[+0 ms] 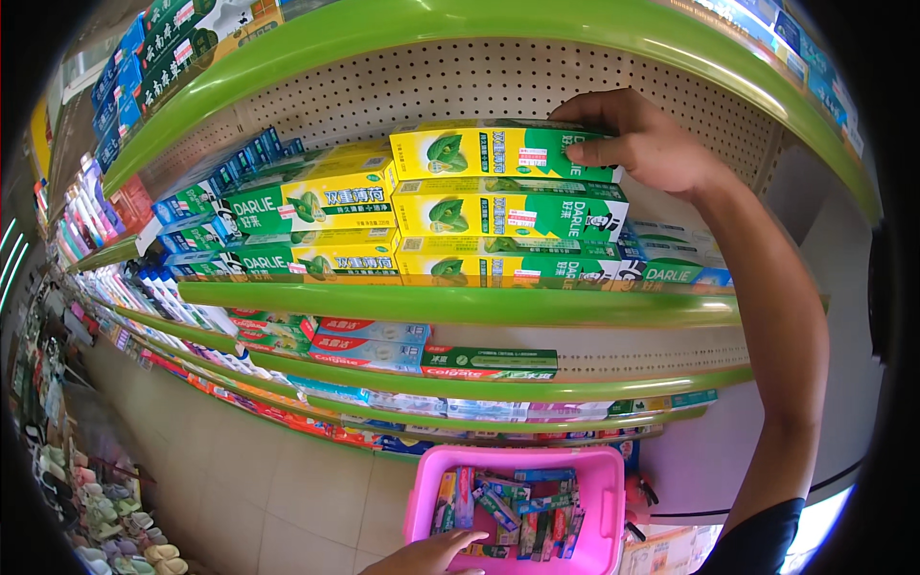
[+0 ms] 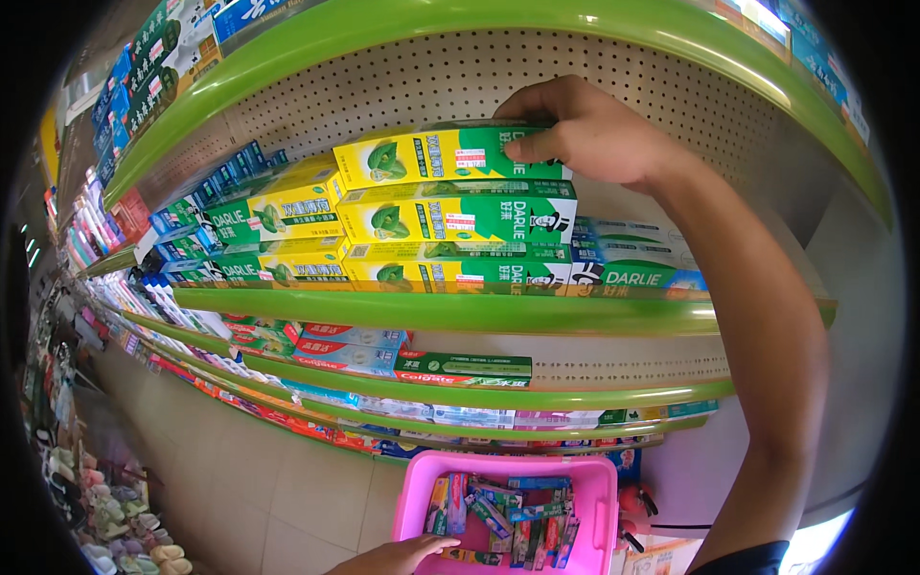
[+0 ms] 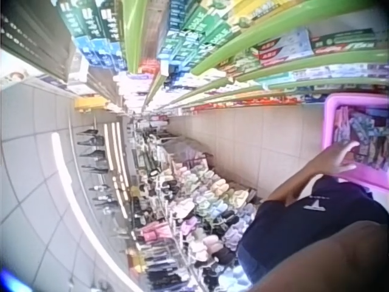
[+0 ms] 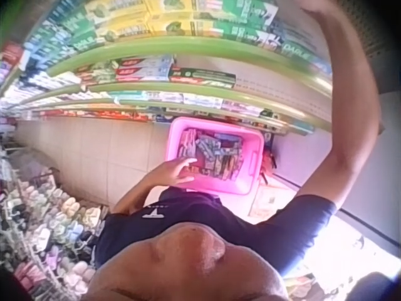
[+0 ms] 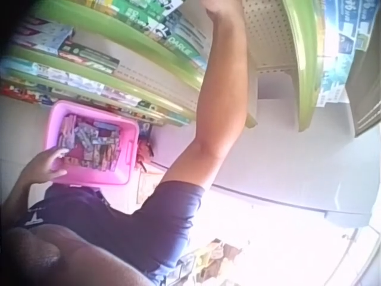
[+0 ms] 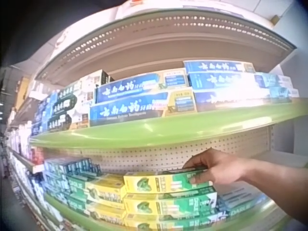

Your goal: Organizing and stocking boxes of toothpaste on a retail shelf from a plastic bin.

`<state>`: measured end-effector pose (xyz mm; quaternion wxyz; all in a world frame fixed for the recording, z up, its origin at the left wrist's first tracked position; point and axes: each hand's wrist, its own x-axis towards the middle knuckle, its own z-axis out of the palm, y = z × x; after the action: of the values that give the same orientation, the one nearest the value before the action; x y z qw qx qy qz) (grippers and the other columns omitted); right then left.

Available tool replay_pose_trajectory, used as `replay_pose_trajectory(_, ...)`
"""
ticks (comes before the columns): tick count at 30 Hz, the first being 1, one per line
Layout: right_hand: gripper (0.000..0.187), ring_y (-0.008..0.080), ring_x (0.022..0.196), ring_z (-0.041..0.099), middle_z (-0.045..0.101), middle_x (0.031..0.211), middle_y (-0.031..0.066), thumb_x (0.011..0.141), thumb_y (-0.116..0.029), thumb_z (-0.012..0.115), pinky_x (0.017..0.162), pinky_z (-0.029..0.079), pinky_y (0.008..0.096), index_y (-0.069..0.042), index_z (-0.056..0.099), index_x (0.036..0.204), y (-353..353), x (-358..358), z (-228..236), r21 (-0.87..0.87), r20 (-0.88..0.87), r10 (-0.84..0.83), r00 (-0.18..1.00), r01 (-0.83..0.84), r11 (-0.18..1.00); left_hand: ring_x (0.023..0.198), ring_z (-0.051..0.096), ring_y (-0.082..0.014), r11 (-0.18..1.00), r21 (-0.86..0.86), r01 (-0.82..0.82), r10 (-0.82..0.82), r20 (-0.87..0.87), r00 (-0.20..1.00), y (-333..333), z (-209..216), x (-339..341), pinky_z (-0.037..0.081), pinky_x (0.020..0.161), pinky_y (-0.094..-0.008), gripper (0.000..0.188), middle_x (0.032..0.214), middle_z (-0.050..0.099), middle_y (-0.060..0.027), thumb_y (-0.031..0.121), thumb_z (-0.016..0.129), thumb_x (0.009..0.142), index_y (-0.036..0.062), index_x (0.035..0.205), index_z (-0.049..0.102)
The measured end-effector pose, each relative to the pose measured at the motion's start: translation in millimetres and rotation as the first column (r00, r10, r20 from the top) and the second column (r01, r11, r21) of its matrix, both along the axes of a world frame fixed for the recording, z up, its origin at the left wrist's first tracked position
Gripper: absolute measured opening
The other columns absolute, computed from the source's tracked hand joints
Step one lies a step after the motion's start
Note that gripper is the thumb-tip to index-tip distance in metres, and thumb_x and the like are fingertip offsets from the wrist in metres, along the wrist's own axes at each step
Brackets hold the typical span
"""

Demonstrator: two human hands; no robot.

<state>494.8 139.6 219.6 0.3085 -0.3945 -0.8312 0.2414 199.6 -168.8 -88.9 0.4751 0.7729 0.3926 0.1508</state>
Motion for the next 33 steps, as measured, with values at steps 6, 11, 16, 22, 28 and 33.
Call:
replay_pose_trajectory(6,0.047,0.0221,0.097,0.064,0.07,0.109,0.0158,0.08,-0.017,0.071,0.089,0.048,0.0328,0.006,0.065,0.12,0,5,-1,0.038,-0.008,0.009,1.0,-0.009,0.999,0.109,0.063,-0.0363,0.997,-0.006,0.079,-0.079,0.0,0.997,0,0,6,0.051,0.092,-0.0431,0.067,0.126,0.06,-0.0211,0.036,0.074,0.086,0.0041,0.138,0.046)
replay_pose_trajectory(11,0.048,0.0216,0.096,0.065,0.071,0.106,0.0152,0.077,-0.02,0.072,0.088,0.049,0.0328,0.003,0.067,0.119,-4,3,3,0.075,0.028,-0.039,0.999,0.037,0.996,0.113,0.061,-0.0366,0.992,-0.112,0.051,-0.052,-0.009,0.999,-2,-6,7,0.049,0.096,-0.0432,0.068,0.126,0.06,-0.0216,0.036,0.074,0.086,0.0054,0.139,0.046)
replay_pose_trajectory(16,0.056,0.0203,0.1,0.065,0.07,0.113,0.016,0.076,-0.018,0.075,0.091,0.049,0.0309,0.007,0.062,0.124,-5,1,5,0.05,0.071,-0.063,0.995,0.06,0.997,0.116,0.059,-0.0385,0.995,-0.038,0.089,-0.092,-0.082,0.992,-5,-10,9,0.049,0.097,-0.0435,0.069,0.13,0.057,-0.0226,0.035,0.075,0.085,0.0047,0.139,0.045)
replay_pose_trajectory(22,0.053,0.0194,0.095,0.066,0.072,0.107,0.0141,0.075,-0.018,0.077,0.09,0.05,0.0303,0.007,0.065,0.12,1,1,4,0.089,0.098,-0.052,0.994,0.043,0.995,0.118,0.058,-0.0403,0.993,-0.072,0.094,-0.1,-0.084,0.991,-3,-16,12,0.049,0.096,-0.0444,0.068,0.133,0.055,-0.0242,0.035,0.075,0.085,0.0057,0.139,0.045)
replay_pose_trajectory(28,0.051,0.0253,0.097,0.068,0.072,0.104,0.0179,0.07,-0.027,0.076,0.09,0.051,0.0328,0.003,0.071,0.111,6,2,4,0.187,0.077,-0.032,0.997,0.017,0.982,0.115,0.059,-0.041,0.994,0.006,0.108,-0.107,-0.086,0.991,2,-25,18,0.05,0.094,-0.0461,0.068,0.131,0.056,-0.0246,0.035,0.075,0.084,0.006,0.138,0.046)
replay_pose_trajectory(33,0.054,0.0275,0.099,0.068,0.072,0.105,0.0191,0.07,-0.031,0.077,0.092,0.05,0.0346,0.002,0.071,0.111,-5,-1,8,0.214,0.118,-0.052,0.992,0.026,0.977,0.112,0.061,-0.0413,0.994,0.038,0.099,-0.096,-0.071,0.993,-11,-22,24,0.051,0.092,-0.0465,0.067,0.127,0.058,-0.0245,0.034,0.076,0.084,0.0059,0.137,0.046)
